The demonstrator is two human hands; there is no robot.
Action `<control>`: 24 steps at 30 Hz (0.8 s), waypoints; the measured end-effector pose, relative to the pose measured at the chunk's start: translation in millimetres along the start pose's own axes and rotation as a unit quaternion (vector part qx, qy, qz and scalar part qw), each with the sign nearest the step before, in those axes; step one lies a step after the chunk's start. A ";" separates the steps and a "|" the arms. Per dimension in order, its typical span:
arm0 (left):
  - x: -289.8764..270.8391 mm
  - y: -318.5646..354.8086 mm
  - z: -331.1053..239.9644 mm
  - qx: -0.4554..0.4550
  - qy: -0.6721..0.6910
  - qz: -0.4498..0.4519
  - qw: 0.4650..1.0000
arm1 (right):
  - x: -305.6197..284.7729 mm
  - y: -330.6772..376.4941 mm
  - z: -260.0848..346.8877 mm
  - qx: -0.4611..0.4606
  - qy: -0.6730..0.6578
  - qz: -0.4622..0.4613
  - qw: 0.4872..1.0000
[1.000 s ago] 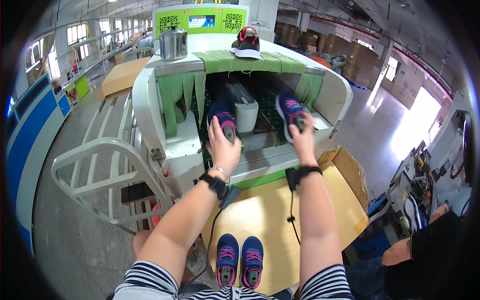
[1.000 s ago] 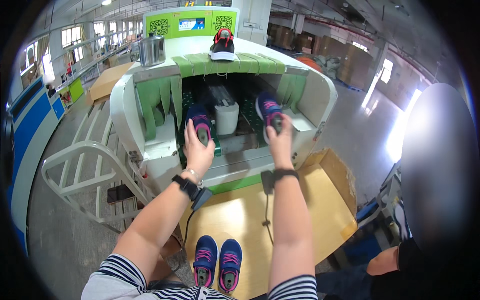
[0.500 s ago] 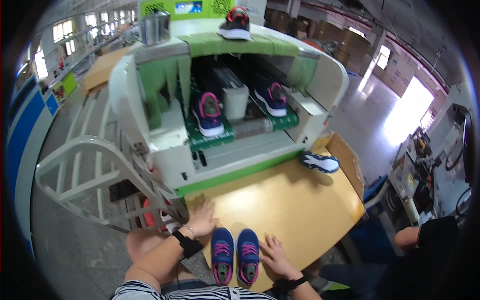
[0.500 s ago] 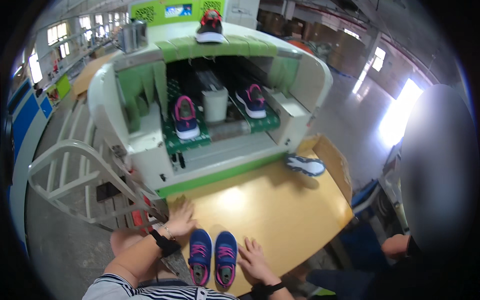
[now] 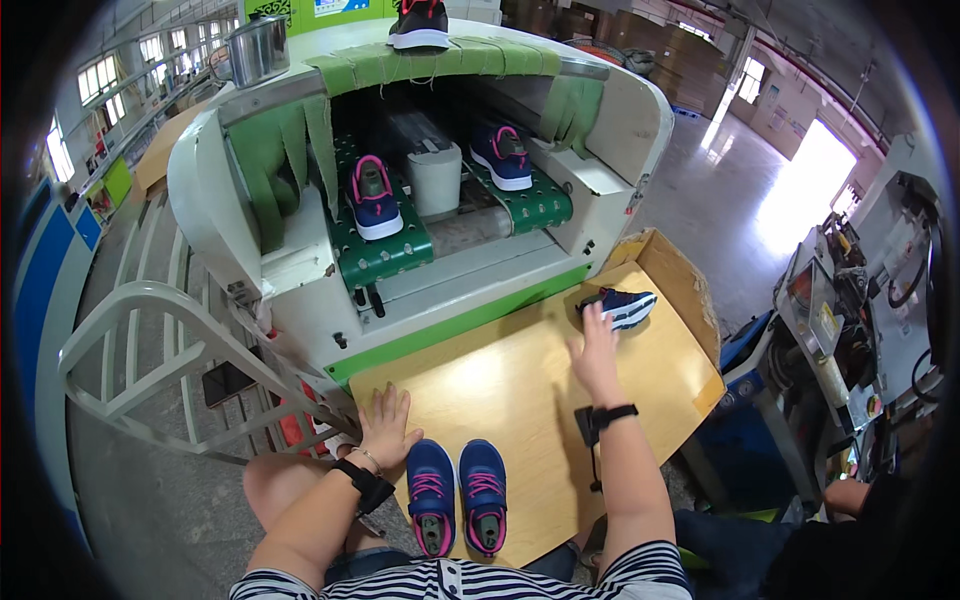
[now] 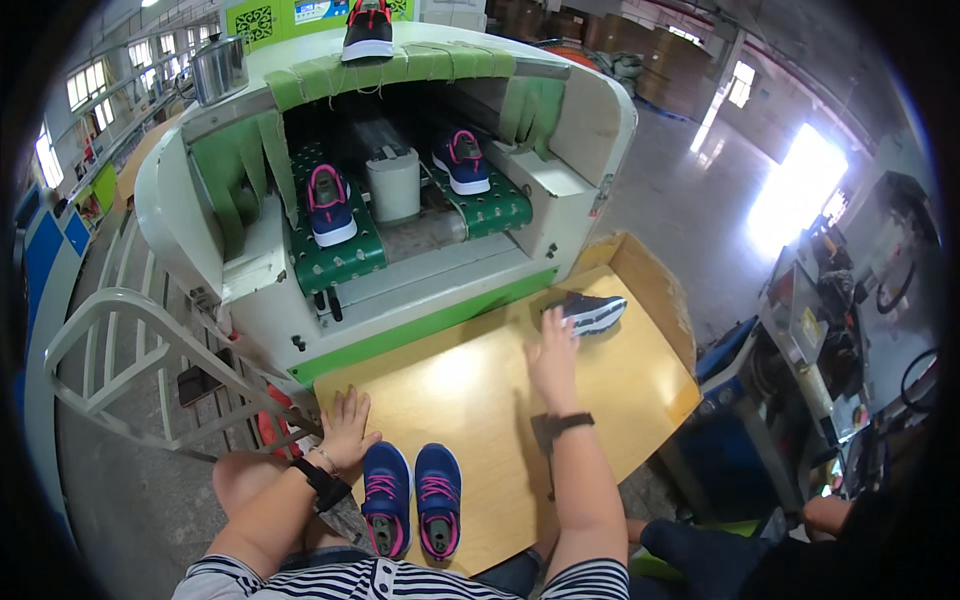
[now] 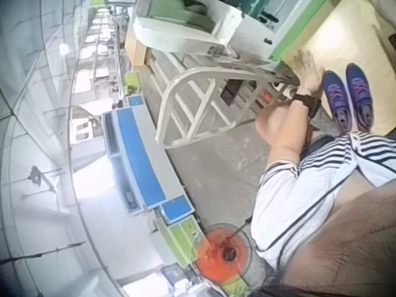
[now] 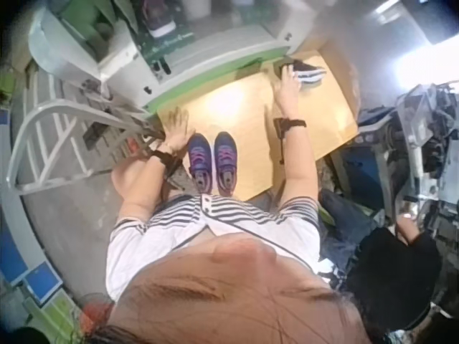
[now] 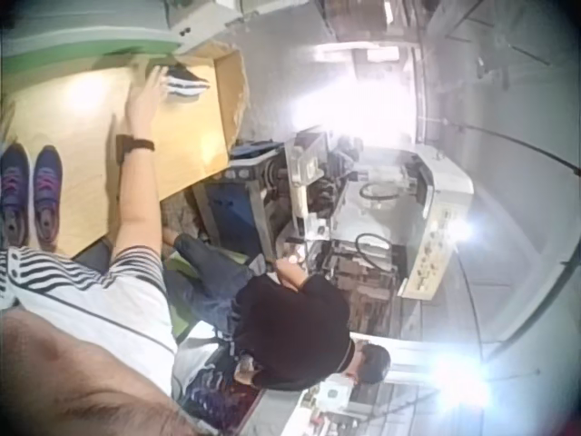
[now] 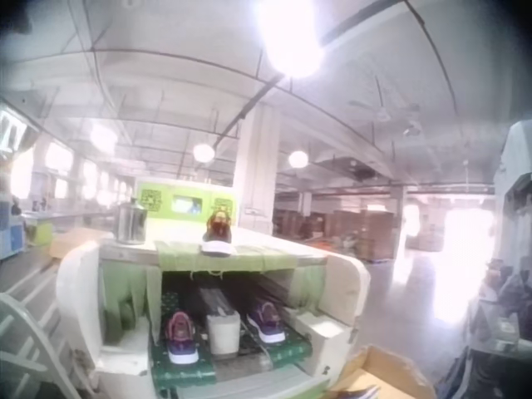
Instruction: Sort shoes from a conveyor belt onto a table and into groups.
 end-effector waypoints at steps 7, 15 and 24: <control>-3.2 -0.3 3.2 -0.007 0.008 0.017 1.000 | 22.4 46.1 -51.0 0.211 0.110 0.032 0.971; -2.5 -0.6 -0.5 -0.008 0.001 0.032 0.999 | -15.4 73.5 -132.2 0.356 -0.165 -0.348 0.851; 2.3 -3.2 -3.3 -0.027 0.002 0.055 0.998 | 40.7 123.3 -23.8 0.268 -0.391 -0.222 0.852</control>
Point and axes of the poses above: each hand's wrist, its own y-axis away from the middle knuckle, its own x-axis out of the palm, z = x × y, the point moved 8 cm from there along -y, towards the middle knuckle, and after that the axes turned 10 degrees about -x, right-handed, at the moved point
